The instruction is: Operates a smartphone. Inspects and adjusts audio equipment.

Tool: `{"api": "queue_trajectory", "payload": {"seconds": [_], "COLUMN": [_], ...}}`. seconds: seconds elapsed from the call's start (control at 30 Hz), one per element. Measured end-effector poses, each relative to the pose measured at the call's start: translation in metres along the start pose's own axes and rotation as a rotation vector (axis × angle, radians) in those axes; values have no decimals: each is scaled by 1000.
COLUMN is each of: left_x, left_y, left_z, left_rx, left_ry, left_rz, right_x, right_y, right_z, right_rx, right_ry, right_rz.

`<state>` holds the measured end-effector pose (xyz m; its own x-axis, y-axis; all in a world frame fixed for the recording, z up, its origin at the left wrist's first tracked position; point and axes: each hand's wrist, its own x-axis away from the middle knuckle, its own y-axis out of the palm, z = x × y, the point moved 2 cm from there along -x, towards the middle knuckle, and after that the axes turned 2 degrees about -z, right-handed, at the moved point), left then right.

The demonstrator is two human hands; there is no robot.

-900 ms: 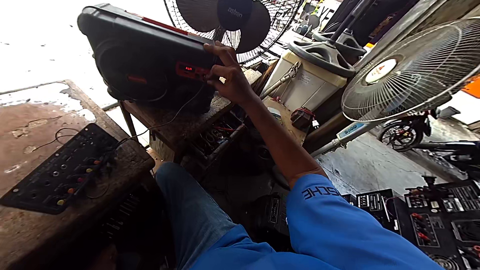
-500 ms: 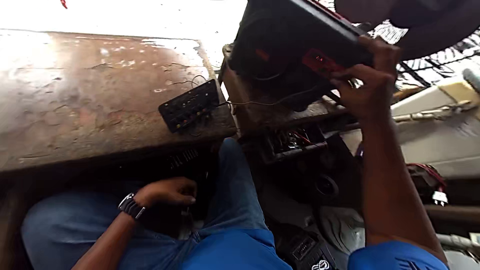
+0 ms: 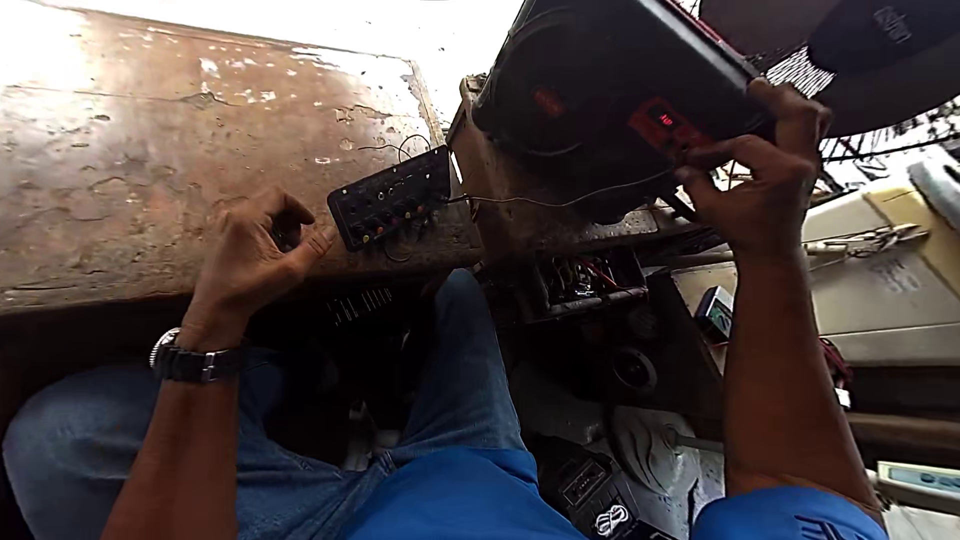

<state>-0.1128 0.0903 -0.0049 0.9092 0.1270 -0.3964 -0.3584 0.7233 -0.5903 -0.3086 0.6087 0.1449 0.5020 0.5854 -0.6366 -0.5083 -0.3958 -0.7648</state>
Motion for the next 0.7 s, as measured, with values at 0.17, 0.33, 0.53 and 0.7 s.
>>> {"api": "queue_trajectory", "payload": {"seconds": [0.17, 0.33, 0.53, 0.7], "left_x": [3, 4, 4, 1], "left_y": [18, 27, 35, 38], "left_z": [19, 19, 21, 20], "left_rx": [-147, -153, -132, -125], "left_ry": [23, 91, 121, 167], "left_rz": [-12, -14, 67, 125], "right_x": [2, 4, -10, -21], "right_y": [-2, 48, 140, 175], "right_z": [-35, -157, -257, -277], "right_rx": [-4, -368, -799, -873], "right_ry": [27, 28, 4, -46], "right_rz": [174, 219, 206, 160]}}
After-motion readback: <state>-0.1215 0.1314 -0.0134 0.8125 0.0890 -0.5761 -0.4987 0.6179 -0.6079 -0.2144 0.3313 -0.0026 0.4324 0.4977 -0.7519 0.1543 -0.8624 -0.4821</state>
